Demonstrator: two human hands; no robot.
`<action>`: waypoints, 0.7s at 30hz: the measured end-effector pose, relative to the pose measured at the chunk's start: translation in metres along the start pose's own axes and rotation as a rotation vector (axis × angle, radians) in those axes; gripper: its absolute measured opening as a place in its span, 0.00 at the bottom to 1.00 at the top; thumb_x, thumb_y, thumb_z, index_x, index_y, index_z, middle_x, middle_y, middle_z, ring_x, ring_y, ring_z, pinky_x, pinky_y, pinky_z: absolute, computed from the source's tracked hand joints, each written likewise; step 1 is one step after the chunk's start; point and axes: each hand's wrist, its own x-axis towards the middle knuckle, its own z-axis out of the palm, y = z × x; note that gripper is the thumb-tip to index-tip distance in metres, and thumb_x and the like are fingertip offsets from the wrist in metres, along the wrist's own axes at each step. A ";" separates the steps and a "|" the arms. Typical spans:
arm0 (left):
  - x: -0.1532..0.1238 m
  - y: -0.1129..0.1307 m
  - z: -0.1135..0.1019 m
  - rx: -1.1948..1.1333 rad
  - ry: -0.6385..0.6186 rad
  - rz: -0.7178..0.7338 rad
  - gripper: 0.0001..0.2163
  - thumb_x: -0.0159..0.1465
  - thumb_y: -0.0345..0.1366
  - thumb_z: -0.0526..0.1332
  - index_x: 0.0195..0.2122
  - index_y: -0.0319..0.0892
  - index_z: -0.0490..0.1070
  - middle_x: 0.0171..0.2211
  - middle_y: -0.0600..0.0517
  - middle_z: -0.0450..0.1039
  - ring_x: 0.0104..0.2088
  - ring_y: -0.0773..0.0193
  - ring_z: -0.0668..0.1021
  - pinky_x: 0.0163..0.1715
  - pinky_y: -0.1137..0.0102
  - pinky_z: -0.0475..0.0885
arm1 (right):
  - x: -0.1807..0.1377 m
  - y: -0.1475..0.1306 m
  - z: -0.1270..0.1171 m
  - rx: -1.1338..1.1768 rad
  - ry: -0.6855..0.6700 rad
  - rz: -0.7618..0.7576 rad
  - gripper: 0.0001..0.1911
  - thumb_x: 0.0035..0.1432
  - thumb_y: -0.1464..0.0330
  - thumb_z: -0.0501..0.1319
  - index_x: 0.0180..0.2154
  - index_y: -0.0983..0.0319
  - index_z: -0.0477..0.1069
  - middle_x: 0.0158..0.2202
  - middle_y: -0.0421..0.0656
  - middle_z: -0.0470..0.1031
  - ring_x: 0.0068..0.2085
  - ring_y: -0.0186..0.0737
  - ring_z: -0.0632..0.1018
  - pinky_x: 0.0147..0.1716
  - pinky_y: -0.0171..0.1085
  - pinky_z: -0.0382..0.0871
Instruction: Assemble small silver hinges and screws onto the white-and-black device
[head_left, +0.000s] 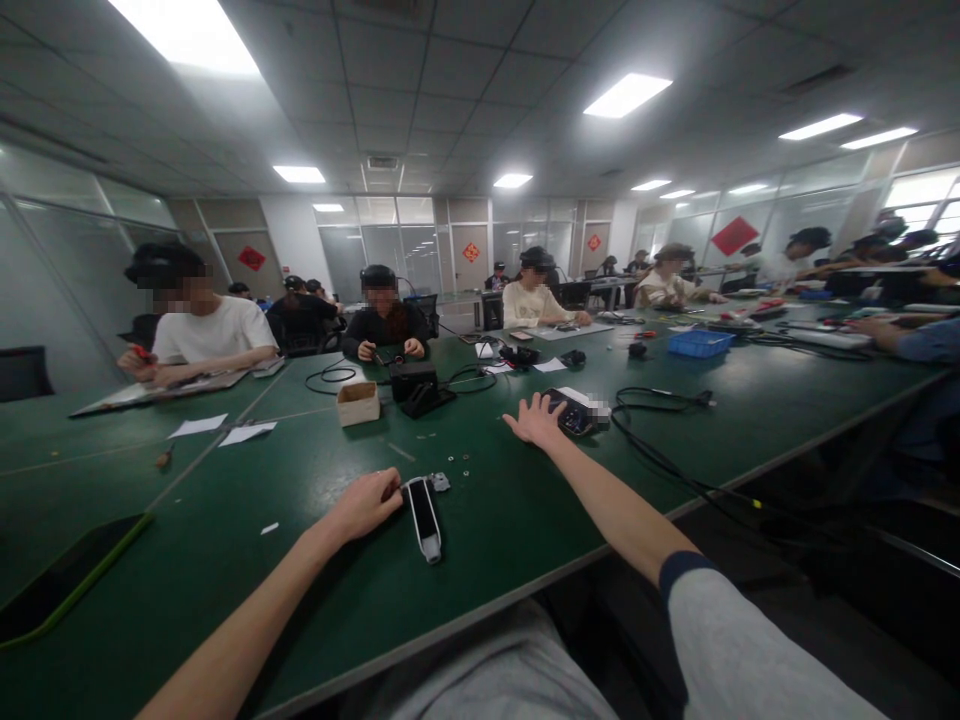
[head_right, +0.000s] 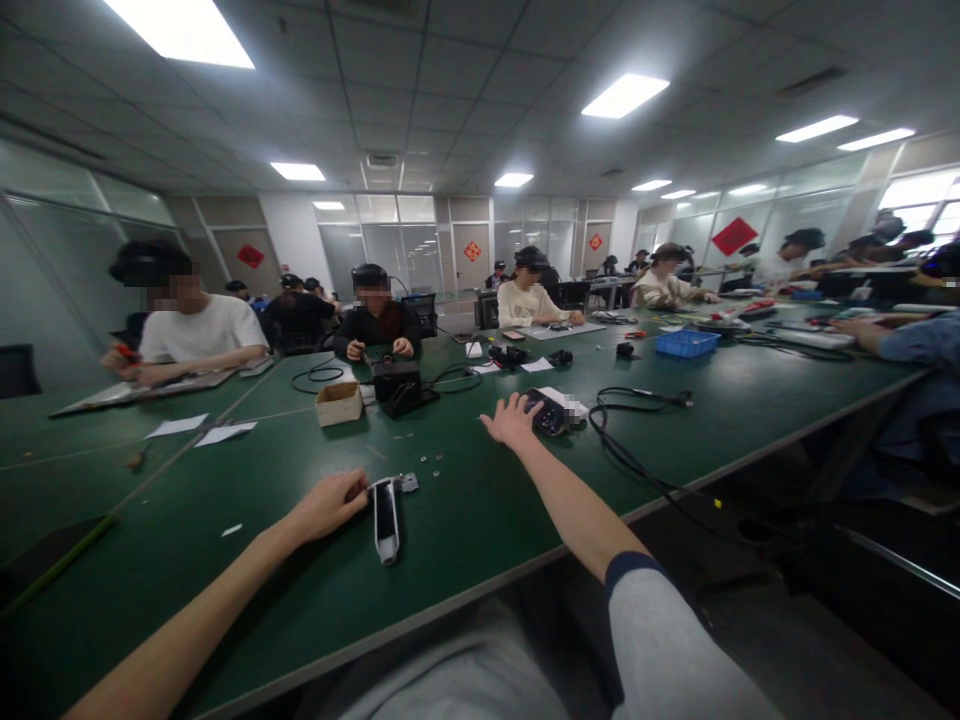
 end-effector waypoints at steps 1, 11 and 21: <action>0.000 0.000 0.000 -0.002 -0.001 -0.002 0.07 0.62 0.38 0.51 0.30 0.42 0.64 0.28 0.51 0.70 0.29 0.61 0.72 0.29 0.70 0.63 | -0.001 -0.003 0.001 -0.006 -0.009 -0.011 0.41 0.60 0.45 0.39 0.64 0.66 0.47 0.66 0.59 0.36 0.64 0.67 0.38 0.52 0.69 0.24; 0.000 -0.001 0.001 0.006 -0.001 0.007 0.07 0.62 0.38 0.51 0.31 0.42 0.64 0.28 0.51 0.70 0.30 0.60 0.72 0.29 0.70 0.62 | -0.007 -0.015 0.010 -0.008 0.012 -0.090 0.41 0.60 0.45 0.40 0.63 0.66 0.51 0.66 0.61 0.39 0.64 0.68 0.40 0.51 0.70 0.23; 0.002 -0.007 0.005 -0.016 0.030 0.032 0.09 0.61 0.40 0.50 0.31 0.42 0.63 0.28 0.51 0.69 0.29 0.60 0.72 0.28 0.70 0.62 | -0.008 -0.016 0.010 -0.009 0.032 -0.141 0.39 0.60 0.46 0.42 0.61 0.67 0.55 0.64 0.62 0.44 0.63 0.67 0.44 0.53 0.69 0.27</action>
